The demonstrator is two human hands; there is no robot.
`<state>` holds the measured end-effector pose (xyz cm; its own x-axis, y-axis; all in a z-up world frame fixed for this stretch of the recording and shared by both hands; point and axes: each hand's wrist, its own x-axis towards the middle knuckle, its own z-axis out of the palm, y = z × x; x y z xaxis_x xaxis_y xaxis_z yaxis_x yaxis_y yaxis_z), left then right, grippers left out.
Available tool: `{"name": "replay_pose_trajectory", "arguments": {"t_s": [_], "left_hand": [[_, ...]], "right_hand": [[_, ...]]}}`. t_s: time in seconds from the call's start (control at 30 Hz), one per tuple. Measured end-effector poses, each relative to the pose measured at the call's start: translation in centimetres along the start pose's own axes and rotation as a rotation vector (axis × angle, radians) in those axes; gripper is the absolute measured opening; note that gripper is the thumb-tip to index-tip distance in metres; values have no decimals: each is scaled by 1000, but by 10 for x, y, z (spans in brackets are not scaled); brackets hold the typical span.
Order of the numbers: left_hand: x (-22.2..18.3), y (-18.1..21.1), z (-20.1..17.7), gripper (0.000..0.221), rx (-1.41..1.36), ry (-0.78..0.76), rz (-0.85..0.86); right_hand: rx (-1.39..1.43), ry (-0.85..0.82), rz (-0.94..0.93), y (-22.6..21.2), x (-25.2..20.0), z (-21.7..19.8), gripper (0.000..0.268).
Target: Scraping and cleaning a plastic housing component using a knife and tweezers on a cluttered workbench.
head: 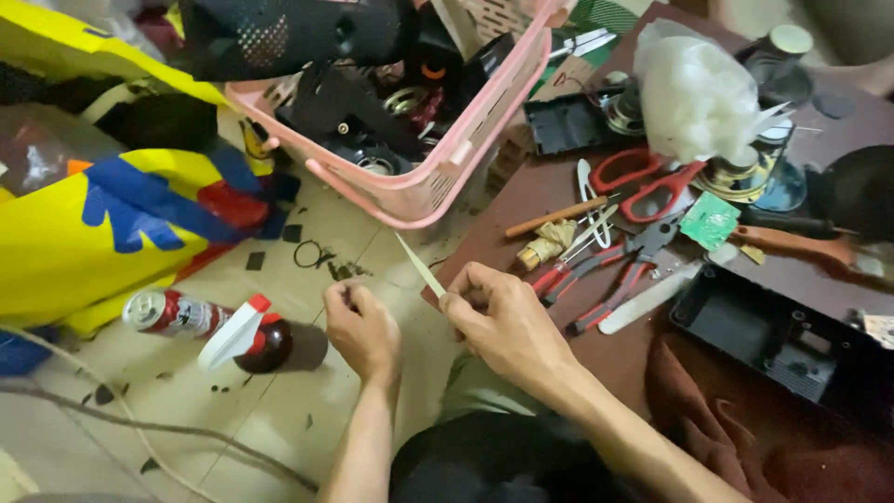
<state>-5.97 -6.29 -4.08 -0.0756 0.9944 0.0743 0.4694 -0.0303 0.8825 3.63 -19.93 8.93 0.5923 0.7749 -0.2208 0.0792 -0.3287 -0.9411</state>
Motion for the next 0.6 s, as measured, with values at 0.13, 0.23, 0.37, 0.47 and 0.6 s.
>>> {"name": "replay_pose_trajectory", "arguments": {"t_s": [0.13,0.23,0.37,0.47,0.6], "left_hand": [[2,10,-1,18,53,-55,148],[25,17,21,22,9,-395,111],[52,0,56,33,0,-753,-2],[57,-9,76,37,79,-827,49],[60,-24,98,26,208,-867,317]], "right_hand": [[-1,39,33,13,-10,-10,16],[23,128,110,15,-19,-24,15],[42,244,182,5,-24,-25,18],[-33,301,220,-1,-18,-17,18],[-160,455,259,4,-8,-5,20]]}}
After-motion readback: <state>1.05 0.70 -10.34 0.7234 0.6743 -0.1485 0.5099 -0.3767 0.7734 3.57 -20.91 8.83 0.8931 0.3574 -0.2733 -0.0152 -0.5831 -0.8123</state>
